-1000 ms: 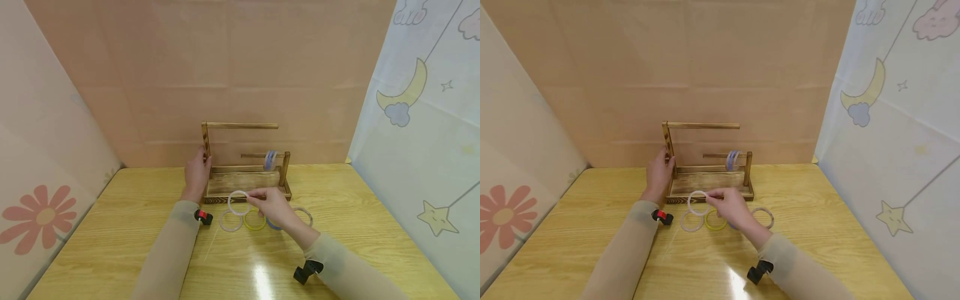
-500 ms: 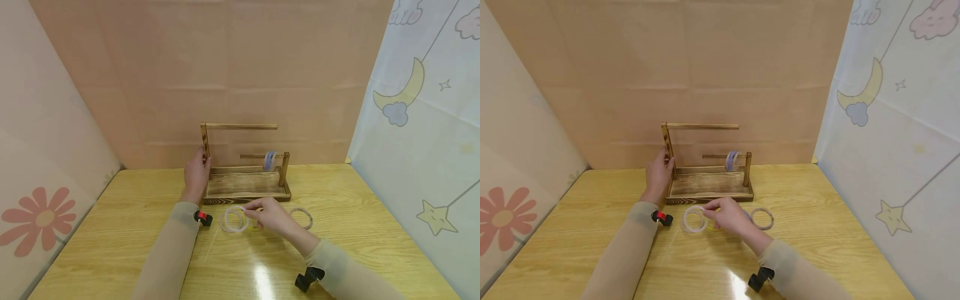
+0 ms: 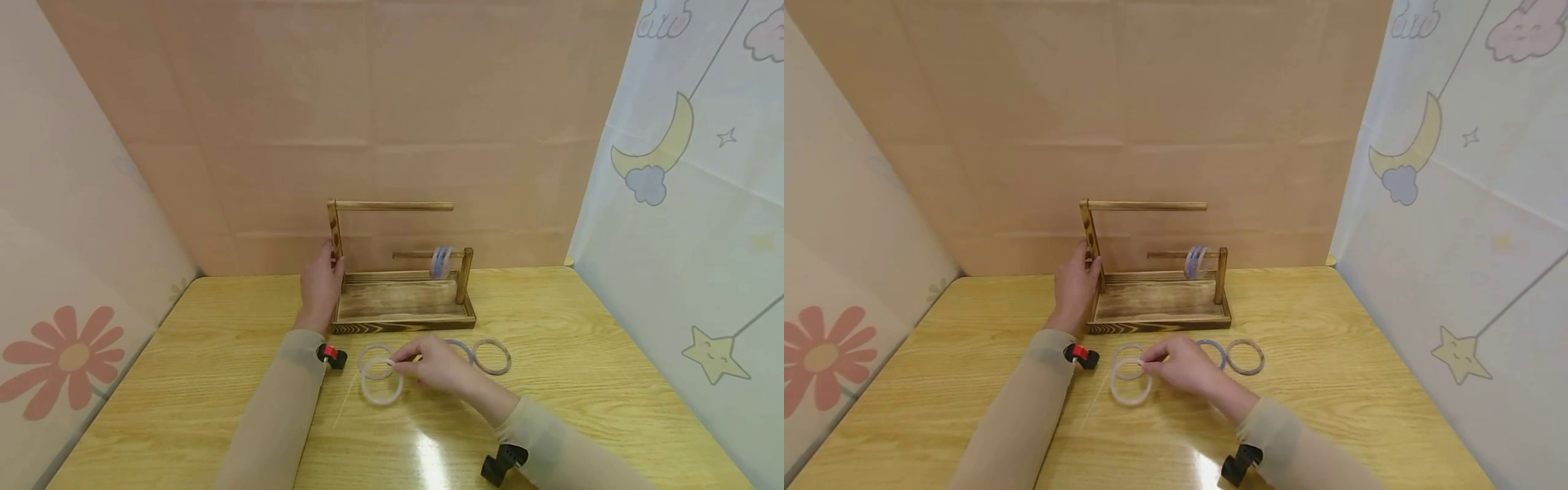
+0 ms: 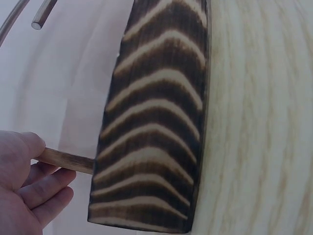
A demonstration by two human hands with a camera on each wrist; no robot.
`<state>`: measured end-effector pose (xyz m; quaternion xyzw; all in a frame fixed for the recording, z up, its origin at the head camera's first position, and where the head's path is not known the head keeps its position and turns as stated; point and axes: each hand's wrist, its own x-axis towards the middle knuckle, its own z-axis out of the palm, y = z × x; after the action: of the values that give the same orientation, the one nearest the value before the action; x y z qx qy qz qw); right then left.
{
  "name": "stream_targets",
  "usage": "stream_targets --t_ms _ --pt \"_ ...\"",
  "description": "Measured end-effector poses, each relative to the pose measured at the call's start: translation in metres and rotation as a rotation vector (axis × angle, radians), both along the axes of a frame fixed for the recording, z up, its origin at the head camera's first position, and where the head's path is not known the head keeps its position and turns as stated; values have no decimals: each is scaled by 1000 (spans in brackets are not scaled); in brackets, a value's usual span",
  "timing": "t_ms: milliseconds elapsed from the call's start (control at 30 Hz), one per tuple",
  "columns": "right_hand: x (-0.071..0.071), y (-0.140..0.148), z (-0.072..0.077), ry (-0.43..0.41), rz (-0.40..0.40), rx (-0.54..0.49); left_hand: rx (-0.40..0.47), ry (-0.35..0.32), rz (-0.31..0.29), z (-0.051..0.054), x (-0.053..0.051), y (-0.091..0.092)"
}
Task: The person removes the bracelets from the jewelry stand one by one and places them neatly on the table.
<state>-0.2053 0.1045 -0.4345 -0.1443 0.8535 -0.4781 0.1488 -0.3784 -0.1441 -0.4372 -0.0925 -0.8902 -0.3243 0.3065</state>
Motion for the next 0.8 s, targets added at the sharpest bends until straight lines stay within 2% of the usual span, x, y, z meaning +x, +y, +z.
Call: stream_targets --t_ms 400,800 --pt "3 -6 -10 -37 42 12 6 -16 6 1 1 0" --pt "8 -12 -16 80 17 129 9 -13 -1 1 1 0"
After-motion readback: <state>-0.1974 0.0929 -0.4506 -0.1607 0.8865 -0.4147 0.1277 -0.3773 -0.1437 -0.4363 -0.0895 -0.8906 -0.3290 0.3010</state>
